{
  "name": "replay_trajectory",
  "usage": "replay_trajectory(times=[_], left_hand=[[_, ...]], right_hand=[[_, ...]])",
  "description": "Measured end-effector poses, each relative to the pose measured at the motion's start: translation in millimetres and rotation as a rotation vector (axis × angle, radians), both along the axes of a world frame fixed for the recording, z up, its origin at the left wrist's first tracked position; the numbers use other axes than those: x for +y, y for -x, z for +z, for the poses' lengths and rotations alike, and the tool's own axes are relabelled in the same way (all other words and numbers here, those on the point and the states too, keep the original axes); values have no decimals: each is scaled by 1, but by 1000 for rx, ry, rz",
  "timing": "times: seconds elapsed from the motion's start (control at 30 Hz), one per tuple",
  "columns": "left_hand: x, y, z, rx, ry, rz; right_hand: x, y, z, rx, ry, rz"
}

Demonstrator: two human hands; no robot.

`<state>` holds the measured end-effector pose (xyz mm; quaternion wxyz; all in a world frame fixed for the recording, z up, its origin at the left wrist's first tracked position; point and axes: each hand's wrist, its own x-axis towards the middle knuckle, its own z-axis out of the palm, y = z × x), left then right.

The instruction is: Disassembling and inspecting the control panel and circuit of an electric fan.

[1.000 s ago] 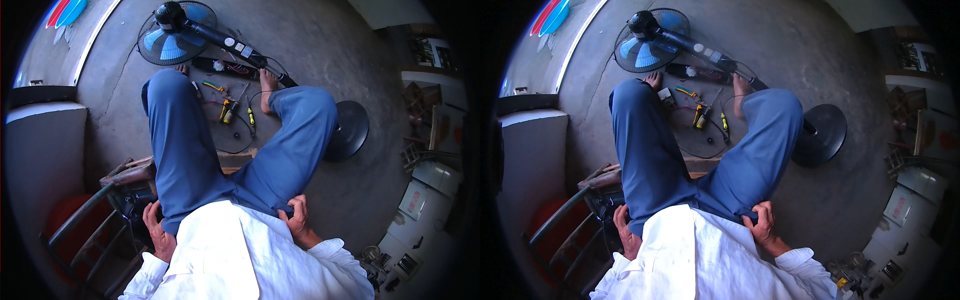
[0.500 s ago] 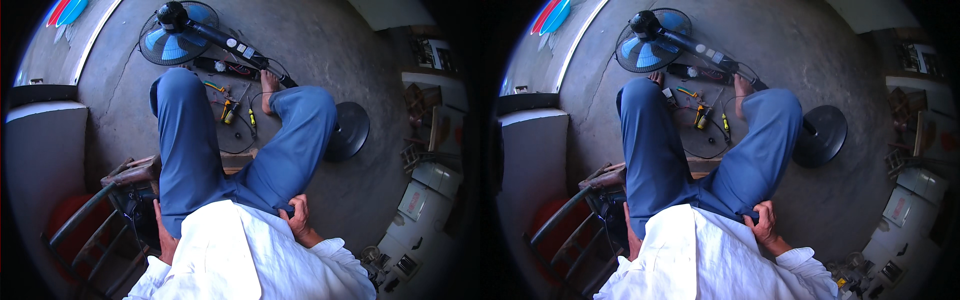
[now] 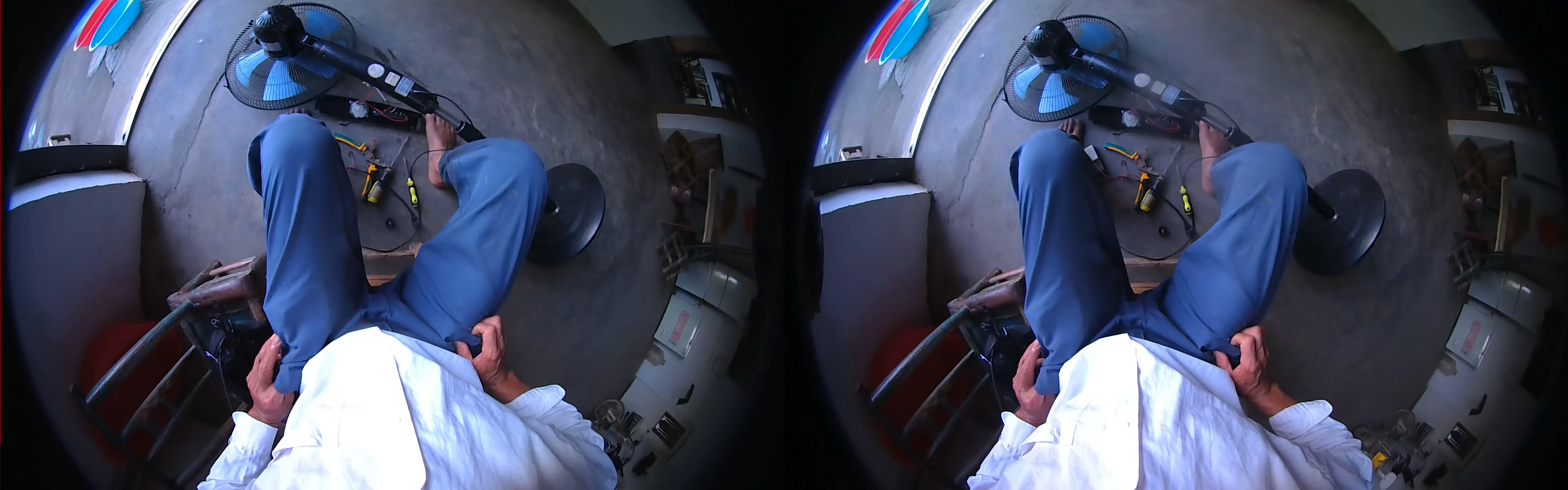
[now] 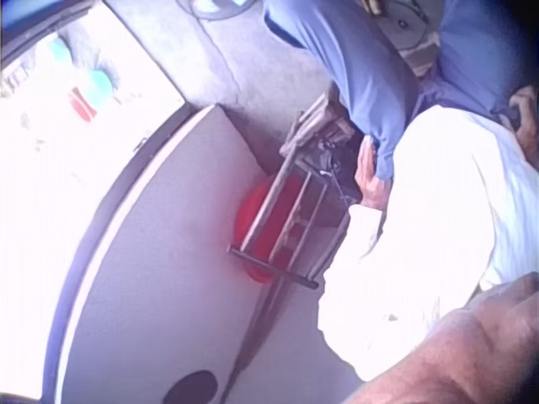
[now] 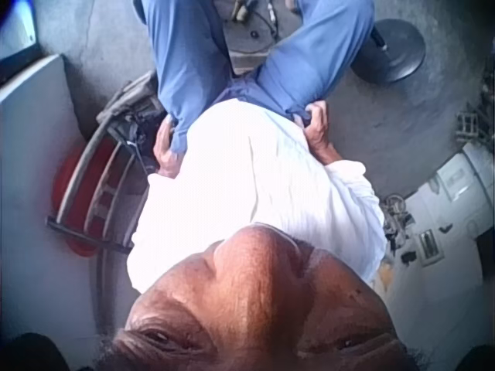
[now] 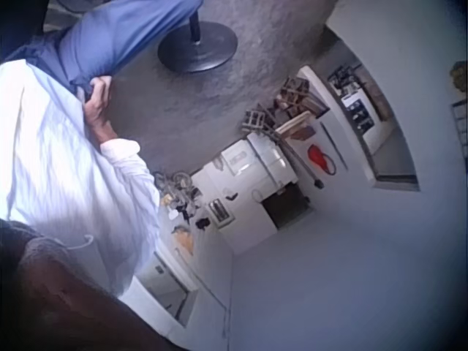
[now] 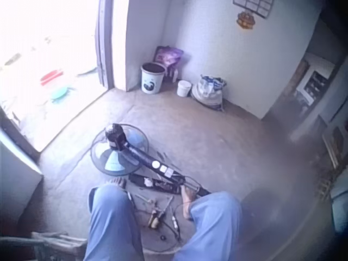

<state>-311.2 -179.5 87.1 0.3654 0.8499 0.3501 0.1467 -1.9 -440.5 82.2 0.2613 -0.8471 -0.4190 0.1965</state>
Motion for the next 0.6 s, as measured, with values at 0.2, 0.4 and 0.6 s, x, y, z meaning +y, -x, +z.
replay_trajectory(times=[0.2,0.4,0.6], left_hand=[[3,5,0,-38,-14,-115],[4,6,2,242,-220,-236],[-17,19,-11,422,-294,-210]], right_hand=[[1,3,2,-15,2,-15],[1,4,1,-16,14,-19],[2,4,-1,-14,-10,-19]])
